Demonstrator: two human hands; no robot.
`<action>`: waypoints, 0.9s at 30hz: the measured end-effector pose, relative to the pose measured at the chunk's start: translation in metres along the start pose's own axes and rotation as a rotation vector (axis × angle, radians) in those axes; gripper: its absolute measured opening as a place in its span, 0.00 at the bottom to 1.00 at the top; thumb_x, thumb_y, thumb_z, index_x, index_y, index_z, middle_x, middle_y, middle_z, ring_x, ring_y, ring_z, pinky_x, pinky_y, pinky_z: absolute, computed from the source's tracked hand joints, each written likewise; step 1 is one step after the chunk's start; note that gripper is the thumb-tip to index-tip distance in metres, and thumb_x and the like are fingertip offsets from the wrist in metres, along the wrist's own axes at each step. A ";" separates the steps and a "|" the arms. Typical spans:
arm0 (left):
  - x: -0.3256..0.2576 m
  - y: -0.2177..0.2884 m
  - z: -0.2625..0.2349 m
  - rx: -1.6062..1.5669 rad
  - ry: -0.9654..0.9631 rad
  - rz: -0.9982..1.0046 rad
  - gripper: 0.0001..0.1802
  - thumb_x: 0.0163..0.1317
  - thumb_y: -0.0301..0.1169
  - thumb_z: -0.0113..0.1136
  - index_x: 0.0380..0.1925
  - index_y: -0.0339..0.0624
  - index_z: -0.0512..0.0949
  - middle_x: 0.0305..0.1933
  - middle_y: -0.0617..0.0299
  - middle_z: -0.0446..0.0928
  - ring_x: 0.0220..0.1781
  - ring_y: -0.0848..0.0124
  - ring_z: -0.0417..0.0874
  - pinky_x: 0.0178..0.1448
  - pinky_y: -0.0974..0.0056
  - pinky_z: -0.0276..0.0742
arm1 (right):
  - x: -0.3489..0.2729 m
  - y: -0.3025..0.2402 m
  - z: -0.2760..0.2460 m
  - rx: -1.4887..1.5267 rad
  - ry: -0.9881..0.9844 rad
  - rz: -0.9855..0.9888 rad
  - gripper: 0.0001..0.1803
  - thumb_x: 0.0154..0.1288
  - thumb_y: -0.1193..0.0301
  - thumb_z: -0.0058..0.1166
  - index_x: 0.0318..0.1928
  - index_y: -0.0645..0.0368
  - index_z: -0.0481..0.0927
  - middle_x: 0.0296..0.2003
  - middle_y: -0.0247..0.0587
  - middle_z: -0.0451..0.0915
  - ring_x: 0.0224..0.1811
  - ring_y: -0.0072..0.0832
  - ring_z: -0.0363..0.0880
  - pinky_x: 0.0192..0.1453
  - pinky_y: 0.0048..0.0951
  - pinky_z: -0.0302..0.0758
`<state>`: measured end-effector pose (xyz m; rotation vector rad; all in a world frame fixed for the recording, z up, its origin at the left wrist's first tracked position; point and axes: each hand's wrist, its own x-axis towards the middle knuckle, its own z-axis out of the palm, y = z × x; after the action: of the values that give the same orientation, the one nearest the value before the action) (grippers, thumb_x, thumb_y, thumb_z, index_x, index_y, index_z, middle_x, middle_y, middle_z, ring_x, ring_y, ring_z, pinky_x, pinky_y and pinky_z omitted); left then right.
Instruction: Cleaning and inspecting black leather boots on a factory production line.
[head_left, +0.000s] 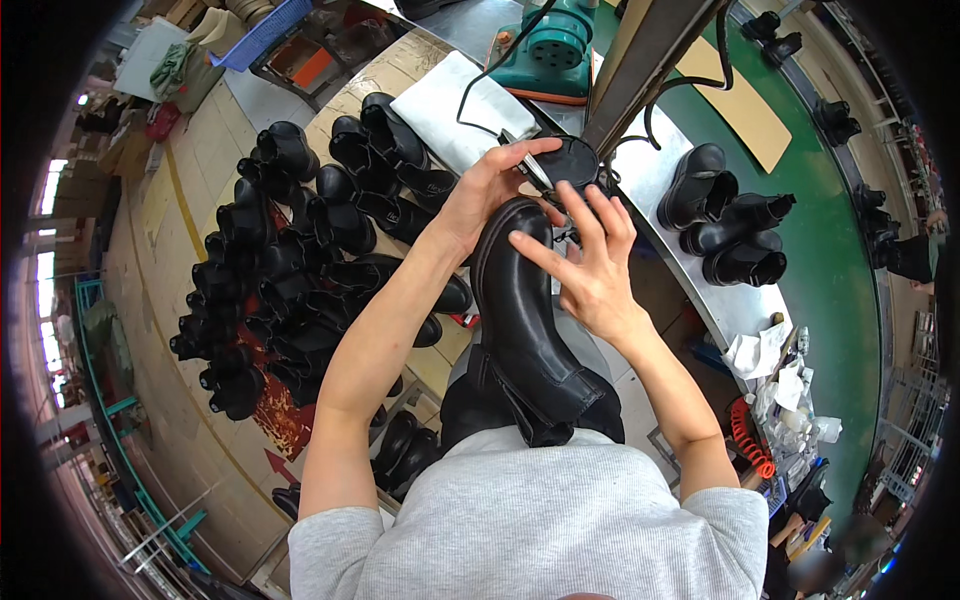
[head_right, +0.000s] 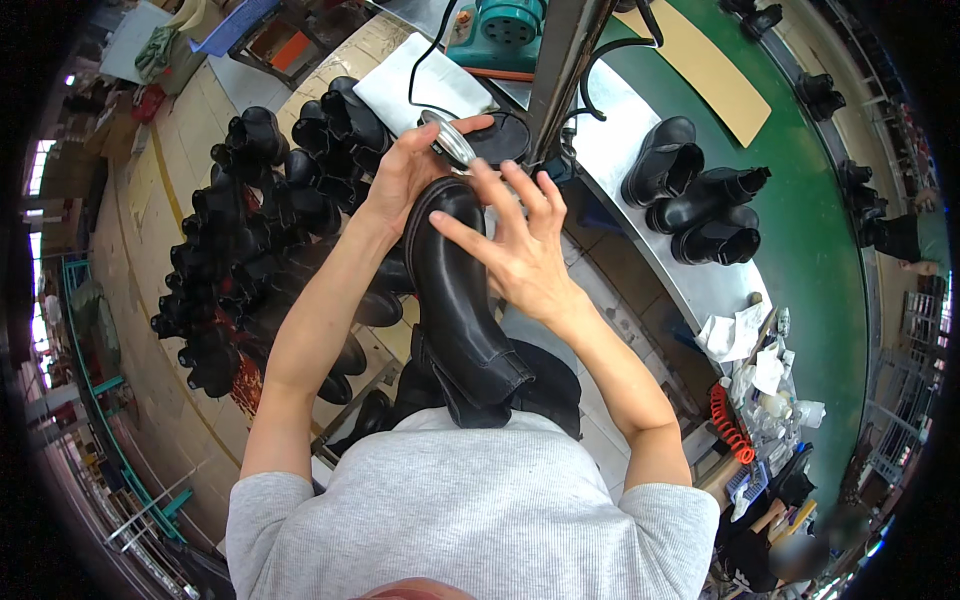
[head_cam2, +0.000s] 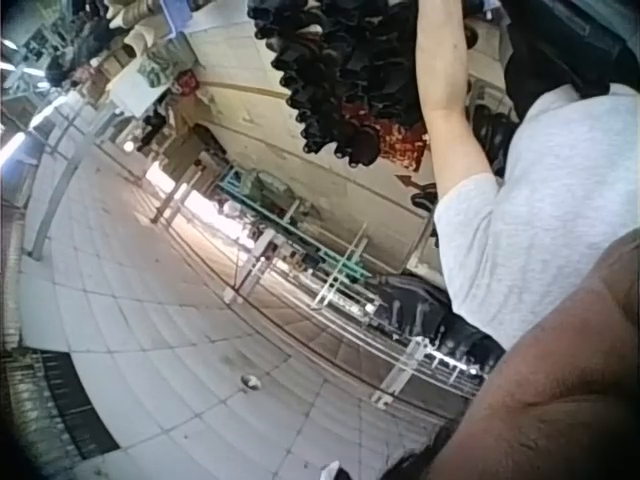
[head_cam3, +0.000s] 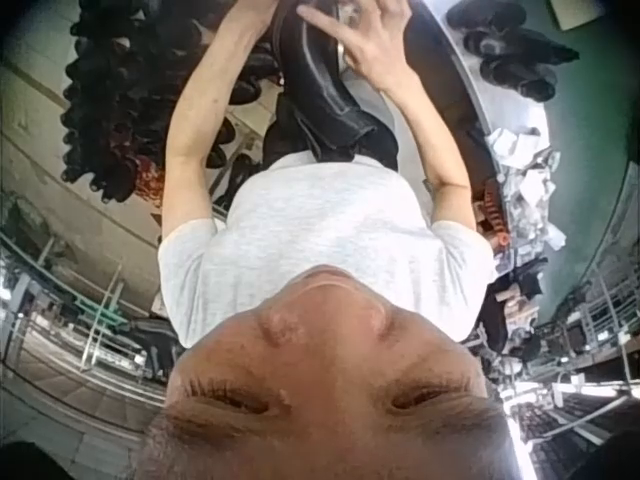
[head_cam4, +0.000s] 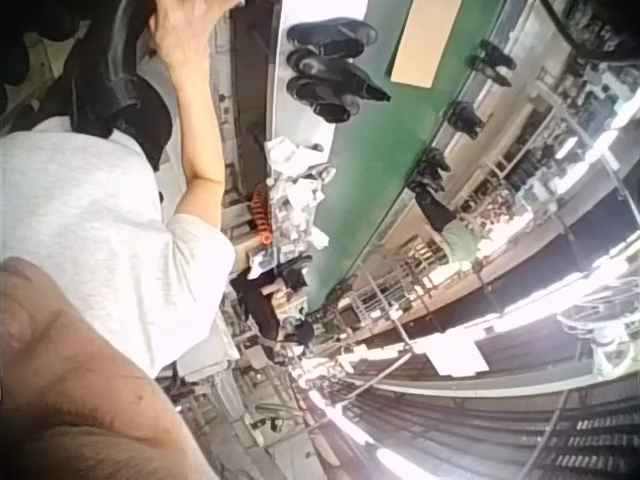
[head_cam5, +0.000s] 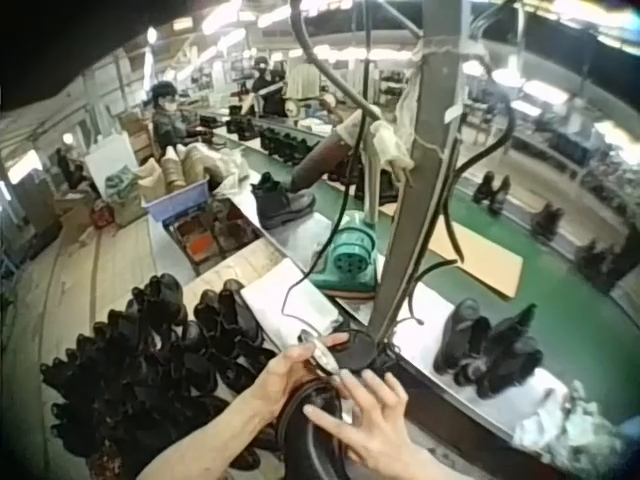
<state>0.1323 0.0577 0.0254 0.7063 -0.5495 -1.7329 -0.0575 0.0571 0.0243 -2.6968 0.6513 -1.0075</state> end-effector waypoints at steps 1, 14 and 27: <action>0.000 0.001 0.001 0.004 -0.010 -0.003 0.33 0.60 0.47 0.50 0.59 0.36 0.65 0.47 0.48 0.75 0.30 0.59 0.83 0.34 0.65 0.83 | -0.002 0.001 0.004 -0.054 0.006 0.021 0.33 0.45 0.83 0.51 0.52 0.34 0.79 0.65 0.43 0.62 0.66 0.42 0.56 0.67 0.49 0.49; -0.001 0.003 0.000 -0.061 -0.043 -0.031 0.31 0.61 0.46 0.51 0.60 0.39 0.65 0.48 0.48 0.75 0.31 0.59 0.84 0.33 0.64 0.83 | 0.000 0.007 0.003 -0.162 0.020 0.009 0.33 0.46 0.83 0.49 0.52 0.33 0.79 0.62 0.46 0.65 0.65 0.41 0.59 0.68 0.50 0.50; -0.008 0.002 0.010 0.069 -0.053 -0.086 0.41 0.57 0.42 0.57 0.68 0.43 0.53 0.49 0.50 0.74 0.32 0.64 0.83 0.31 0.67 0.80 | 0.041 0.048 0.011 1.442 0.109 1.121 0.31 0.71 0.57 0.42 0.66 0.64 0.58 0.61 0.45 0.67 0.64 0.31 0.63 0.65 0.33 0.58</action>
<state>0.1282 0.0649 0.0347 0.7439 -0.6262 -1.8241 -0.0388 -0.0046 0.0240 -0.8057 0.7945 -0.7378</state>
